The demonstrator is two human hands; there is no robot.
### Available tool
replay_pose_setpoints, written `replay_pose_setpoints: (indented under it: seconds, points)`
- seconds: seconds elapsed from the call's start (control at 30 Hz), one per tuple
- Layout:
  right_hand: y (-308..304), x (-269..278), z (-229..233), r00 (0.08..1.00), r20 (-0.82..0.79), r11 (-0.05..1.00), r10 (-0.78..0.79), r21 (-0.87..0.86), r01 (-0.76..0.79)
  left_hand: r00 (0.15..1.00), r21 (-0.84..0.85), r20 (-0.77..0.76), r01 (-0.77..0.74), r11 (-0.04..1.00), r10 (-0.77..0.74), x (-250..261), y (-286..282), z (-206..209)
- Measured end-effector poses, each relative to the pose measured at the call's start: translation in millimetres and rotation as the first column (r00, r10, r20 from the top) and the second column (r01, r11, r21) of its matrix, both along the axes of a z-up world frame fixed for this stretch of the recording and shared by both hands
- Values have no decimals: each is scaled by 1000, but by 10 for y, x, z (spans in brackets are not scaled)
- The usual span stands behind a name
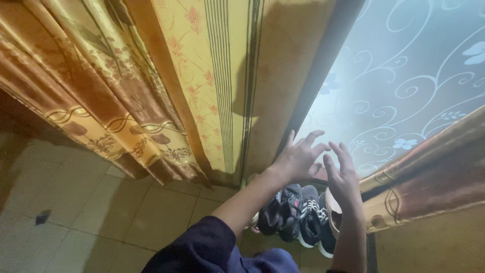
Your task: The person organizes a collection of shoes by picking them up from a pile on the floor and placing them onto a green plastic crate. The person handles various types of footwear, including sneakers, loafers, and sandals, one at a time.
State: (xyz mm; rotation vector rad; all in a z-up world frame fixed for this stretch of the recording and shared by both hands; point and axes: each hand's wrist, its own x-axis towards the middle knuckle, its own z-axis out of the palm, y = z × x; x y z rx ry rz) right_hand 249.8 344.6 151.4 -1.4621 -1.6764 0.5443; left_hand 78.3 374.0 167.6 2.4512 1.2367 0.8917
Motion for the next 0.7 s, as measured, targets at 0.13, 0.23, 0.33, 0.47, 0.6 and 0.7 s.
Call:
replay_pose_setpoints:
  seconds: [0.13,0.23,0.33,0.47,0.6,0.7]
  points:
    - [-180,68,-137,995,86,999,-53,10,52,997,16,12,82,996,-82,-14,-175,-8]
    - [-464,84,-219,988,129,996,-84,-18,87,988,20,43,150,988,-151,-113,-338,-84]
    - [-784,77,-377,990,84,992,-115,-45,119,977,-1,57,206,979,-205,-232,-490,-187]
    - [-1364,207,-635,947,217,946,-237,-170,276,952,-48,83,298,953,-293,-383,-638,-331]
    - [-2072,291,-831,882,261,855,-392,-249,454,919,-104,104,391,915,-381,-471,-807,-378]
    - [-2562,192,-833,812,292,761,-506,-293,579,887,-118,91,460,880,-452,-529,-932,-388]
